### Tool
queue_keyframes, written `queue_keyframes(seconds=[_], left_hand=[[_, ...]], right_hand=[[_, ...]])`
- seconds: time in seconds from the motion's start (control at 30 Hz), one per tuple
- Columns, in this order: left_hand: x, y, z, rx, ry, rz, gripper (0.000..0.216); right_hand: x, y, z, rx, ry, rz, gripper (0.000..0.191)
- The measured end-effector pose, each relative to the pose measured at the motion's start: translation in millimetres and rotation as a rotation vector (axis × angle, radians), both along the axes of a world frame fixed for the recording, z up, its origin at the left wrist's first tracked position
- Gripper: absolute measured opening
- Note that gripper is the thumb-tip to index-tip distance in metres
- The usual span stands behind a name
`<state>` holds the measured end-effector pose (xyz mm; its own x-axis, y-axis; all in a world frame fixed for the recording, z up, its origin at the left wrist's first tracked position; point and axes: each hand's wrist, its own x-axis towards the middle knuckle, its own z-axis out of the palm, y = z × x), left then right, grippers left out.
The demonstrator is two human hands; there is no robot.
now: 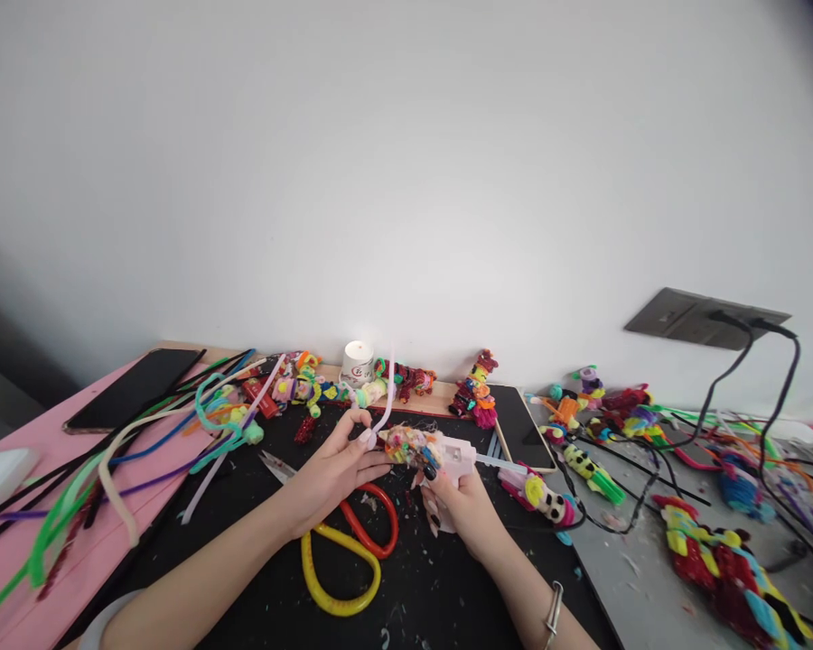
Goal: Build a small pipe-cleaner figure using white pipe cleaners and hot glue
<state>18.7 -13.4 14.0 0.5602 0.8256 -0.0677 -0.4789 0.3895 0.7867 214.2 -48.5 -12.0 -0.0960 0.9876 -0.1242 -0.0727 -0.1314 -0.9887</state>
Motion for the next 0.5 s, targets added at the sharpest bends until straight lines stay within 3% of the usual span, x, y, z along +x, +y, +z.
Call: queue_keyframes(seconds=[0.5], left_hand=[[0.6, 1.1, -3.2, -0.012, -0.031, 0.086, 0.020]], right_hand=[[-0.2, -1.5, -1.6, 0.014, -0.057, 0.010, 0.038]])
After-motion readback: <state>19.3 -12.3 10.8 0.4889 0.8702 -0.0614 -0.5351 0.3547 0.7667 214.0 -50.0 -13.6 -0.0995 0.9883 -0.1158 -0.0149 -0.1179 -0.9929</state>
